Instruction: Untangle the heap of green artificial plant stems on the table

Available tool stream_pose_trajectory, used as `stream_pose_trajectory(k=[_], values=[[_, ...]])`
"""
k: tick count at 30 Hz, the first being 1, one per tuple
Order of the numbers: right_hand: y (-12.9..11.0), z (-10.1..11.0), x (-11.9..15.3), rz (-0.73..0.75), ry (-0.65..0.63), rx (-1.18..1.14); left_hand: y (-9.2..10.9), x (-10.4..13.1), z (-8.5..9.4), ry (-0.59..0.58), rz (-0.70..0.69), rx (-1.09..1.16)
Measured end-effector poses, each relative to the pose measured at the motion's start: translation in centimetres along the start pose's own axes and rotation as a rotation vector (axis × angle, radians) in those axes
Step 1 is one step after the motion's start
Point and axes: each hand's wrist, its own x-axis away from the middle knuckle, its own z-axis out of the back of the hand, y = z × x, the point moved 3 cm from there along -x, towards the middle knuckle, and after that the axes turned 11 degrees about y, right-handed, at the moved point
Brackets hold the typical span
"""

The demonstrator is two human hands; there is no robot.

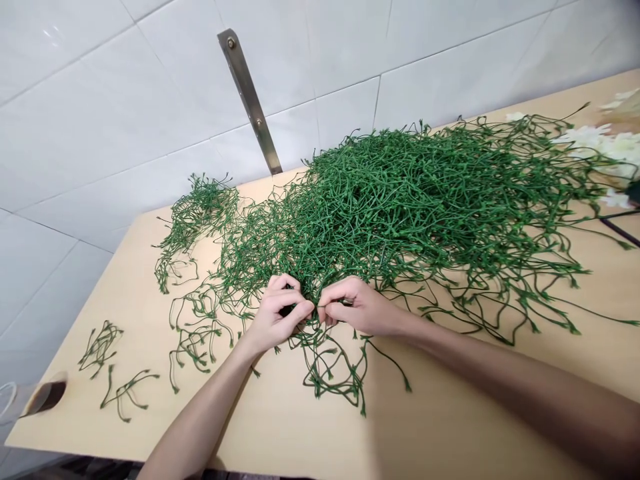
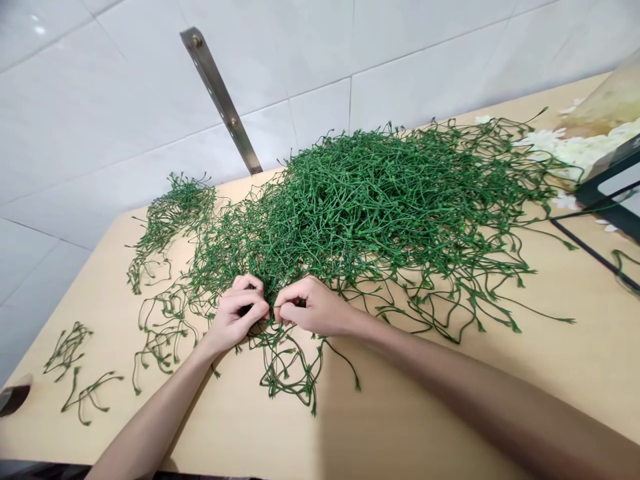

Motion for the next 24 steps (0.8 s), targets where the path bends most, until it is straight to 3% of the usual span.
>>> stream_pose_trajectory(k=[3,8,11,17,24], values=[[0.1,-0.1,0.1,0.074,0.015,0.058,-0.2,-0.1,0.1,-0.036,0.037,0.055],[-0.3,-0.1,0.2,0.281,0.005,-0.071,-0.9,-0.5,0.6,0.002,0.139,0.262],[-0.2,0.2,0.0,0.211,0.035,-0.167,-1.1,-0.5,0.6,0.020,0.164,0.264],[-0.2,0.5,0.0,0.149,0.282,-0.238,-0.9,-0.1,0.2,0.048,0.106,0.171],[-0.1,-0.3,-0.1,0.068,0.260,-0.079,-0.5,-0.1,0.2,0.038,0.013,0.060]])
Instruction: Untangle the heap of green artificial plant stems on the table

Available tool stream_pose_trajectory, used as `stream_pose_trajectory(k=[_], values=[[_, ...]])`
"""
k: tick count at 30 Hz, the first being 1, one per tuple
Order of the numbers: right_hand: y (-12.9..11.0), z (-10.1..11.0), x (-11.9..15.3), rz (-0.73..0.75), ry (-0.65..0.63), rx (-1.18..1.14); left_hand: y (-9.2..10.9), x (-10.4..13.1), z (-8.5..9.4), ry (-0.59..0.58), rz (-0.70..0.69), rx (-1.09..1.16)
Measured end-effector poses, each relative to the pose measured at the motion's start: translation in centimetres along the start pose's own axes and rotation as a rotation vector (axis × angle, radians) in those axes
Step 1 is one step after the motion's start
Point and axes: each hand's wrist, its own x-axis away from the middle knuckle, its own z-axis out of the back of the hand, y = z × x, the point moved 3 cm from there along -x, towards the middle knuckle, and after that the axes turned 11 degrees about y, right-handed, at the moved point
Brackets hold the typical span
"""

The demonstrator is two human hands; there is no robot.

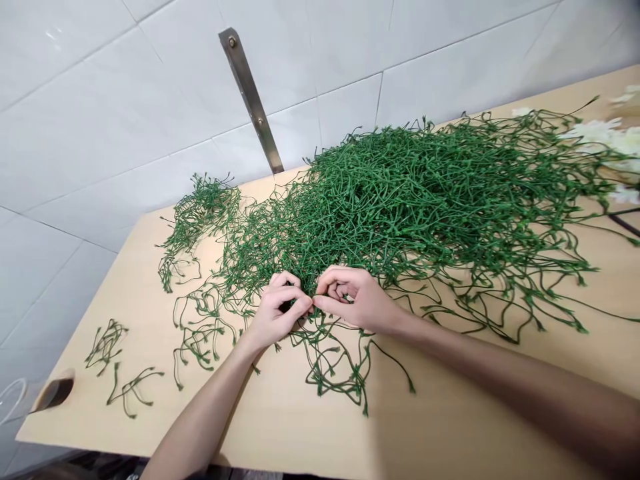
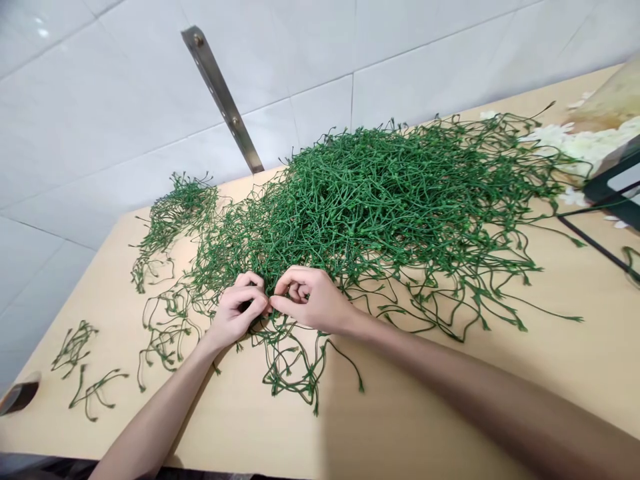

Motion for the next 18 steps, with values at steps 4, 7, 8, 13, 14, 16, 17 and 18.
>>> stream_pose_trajectory(k=[4,7,8,13,14,16,17,18], values=[[-0.13,0.19,-0.05,0.008,-0.052,0.005,0.26,0.00,-0.19,-0.026,-0.043,-0.060],[-0.23,0.34,0.00,0.057,-0.067,0.052,0.54,-0.04,-0.33,-0.030,-0.112,-0.079],[-0.26,0.37,0.02,0.075,-0.065,0.071,0.59,-0.05,-0.38,-0.032,-0.133,-0.082],[-0.29,0.13,0.10,0.108,-0.131,0.169,0.31,-0.09,-0.60,-0.034,-0.164,-0.103],[-0.32,0.07,0.10,0.113,-0.144,0.189,0.25,-0.08,-0.64,-0.033,-0.167,-0.105],[-0.42,0.00,0.09,0.138,-0.155,0.227,0.21,-0.07,-0.66,-0.024,-0.175,-0.110],[-0.49,-0.03,0.08,0.157,-0.157,0.245,0.25,-0.06,-0.64,-0.012,-0.183,-0.111],[-0.54,-0.06,0.07,0.178,-0.160,0.261,0.31,-0.05,-0.62,-0.002,-0.193,-0.110]])
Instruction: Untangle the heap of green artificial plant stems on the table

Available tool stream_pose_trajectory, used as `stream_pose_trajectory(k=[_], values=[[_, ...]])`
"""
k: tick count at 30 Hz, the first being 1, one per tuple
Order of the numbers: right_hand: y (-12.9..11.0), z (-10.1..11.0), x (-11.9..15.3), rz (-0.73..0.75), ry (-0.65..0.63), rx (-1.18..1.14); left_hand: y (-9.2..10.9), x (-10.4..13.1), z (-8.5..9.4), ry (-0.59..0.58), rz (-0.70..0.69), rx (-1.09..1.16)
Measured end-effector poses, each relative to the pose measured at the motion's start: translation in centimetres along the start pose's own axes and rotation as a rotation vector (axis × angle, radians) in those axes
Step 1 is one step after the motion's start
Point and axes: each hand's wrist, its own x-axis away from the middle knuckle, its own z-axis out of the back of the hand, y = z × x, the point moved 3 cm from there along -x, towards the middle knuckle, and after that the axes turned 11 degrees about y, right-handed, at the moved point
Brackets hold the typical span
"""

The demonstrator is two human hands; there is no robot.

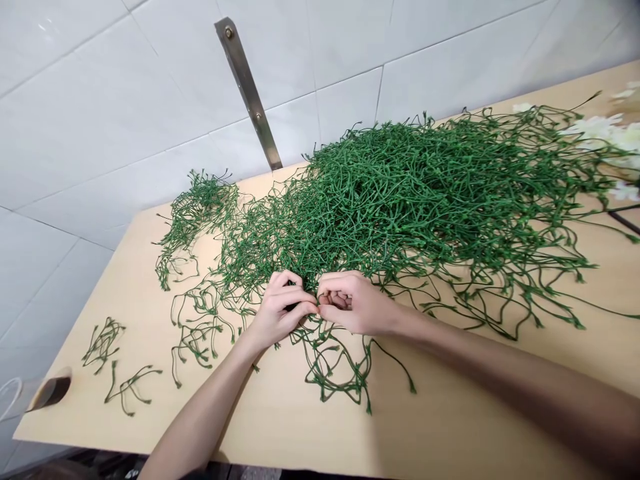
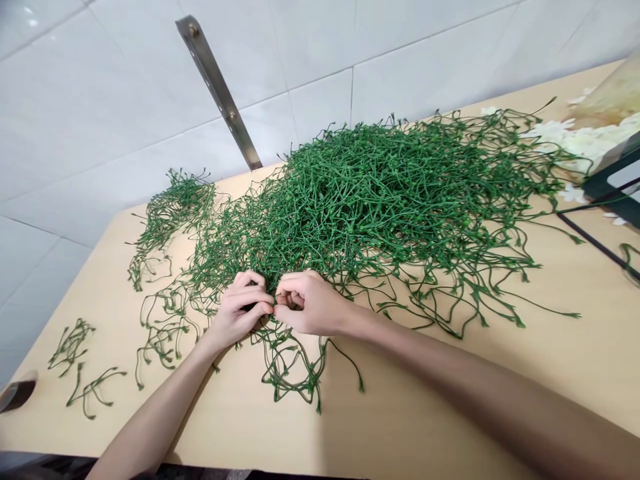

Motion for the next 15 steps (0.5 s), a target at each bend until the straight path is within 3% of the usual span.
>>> stream_pose_trajectory(k=[9,15], values=[[0.50,0.09,-0.17,-0.023,-0.009,-0.052,0.23,0.15,-0.11,-0.045,0.053,-0.021],[0.79,0.03,-0.19,-0.020,-0.024,-0.101,0.26,0.22,-0.25,-0.051,-0.004,-0.027]])
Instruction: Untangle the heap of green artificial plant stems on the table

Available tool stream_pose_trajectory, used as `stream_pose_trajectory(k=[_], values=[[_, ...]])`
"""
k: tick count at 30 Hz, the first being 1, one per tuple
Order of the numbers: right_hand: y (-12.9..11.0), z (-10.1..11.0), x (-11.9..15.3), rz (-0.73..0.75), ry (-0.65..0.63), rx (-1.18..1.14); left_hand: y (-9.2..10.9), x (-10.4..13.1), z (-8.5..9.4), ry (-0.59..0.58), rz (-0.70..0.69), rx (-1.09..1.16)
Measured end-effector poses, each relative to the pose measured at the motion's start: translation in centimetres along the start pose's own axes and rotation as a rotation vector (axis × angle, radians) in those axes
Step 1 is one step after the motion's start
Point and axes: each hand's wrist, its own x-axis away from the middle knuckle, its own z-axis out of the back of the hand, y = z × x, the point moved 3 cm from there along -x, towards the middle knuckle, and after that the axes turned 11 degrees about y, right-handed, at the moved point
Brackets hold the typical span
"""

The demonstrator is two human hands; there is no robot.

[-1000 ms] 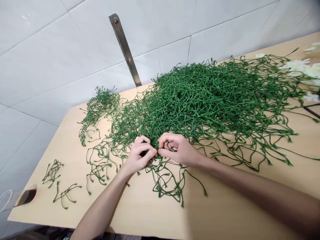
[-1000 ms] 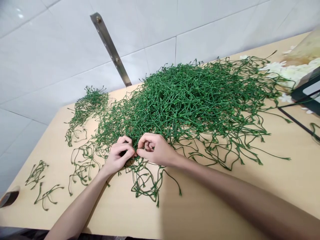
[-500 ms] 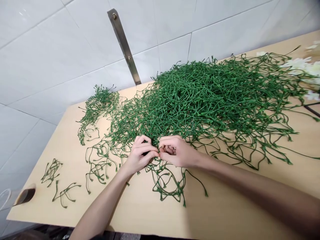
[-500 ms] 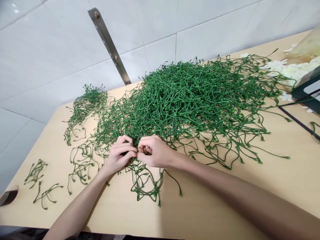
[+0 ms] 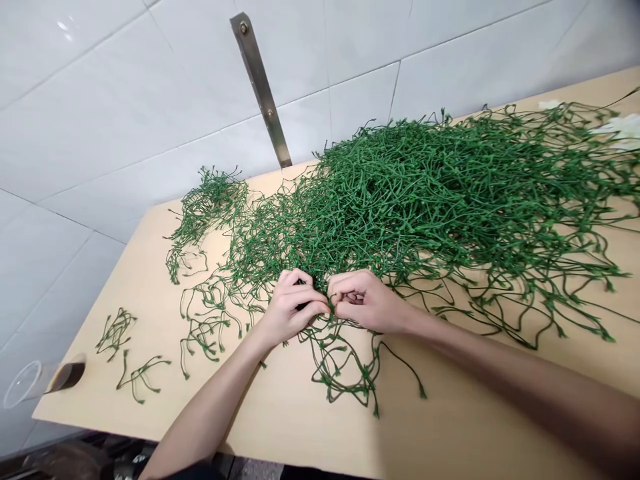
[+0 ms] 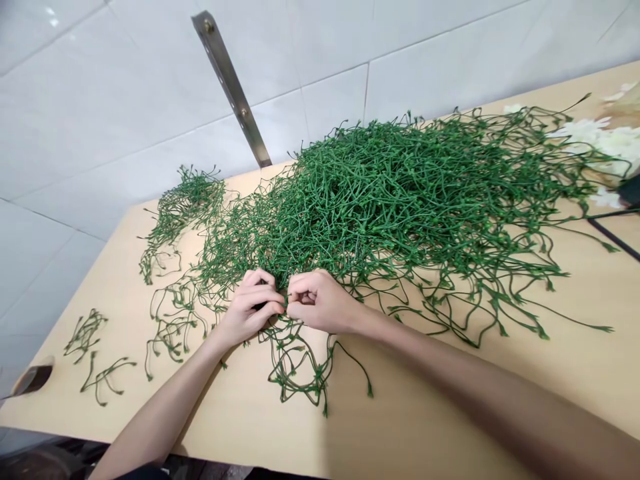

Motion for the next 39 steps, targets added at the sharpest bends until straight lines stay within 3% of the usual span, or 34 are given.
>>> stream_pose_trajectory(k=[10,25,29,32,36,39], values=[[-0.3,0.2,0.0,-0.015,0.002,-0.055,0.1,0.1,-0.1,0.023,-0.084,0.014],[-0.5,0.0,0.1,0.150,-0.017,-0.003,0.1,0.1,-0.2,0.024,-0.101,0.061],[-0.4,0.2,0.1,0.119,-0.004,-0.106,-0.3,0.0,0.2,0.049,0.048,0.180],[-0.2,0.5,0.0,-0.002,0.001,-0.206,-0.9,0.0,0.5,0.102,0.212,0.308],[0.1,1.0,0.1,-0.198,0.070,-0.325,-1.3,0.1,0.6,0.125,0.299,0.424],[0.1,1.2,0.0,-0.225,0.144,-0.390,-1.5,0.0,0.7,0.164,0.327,0.488]])
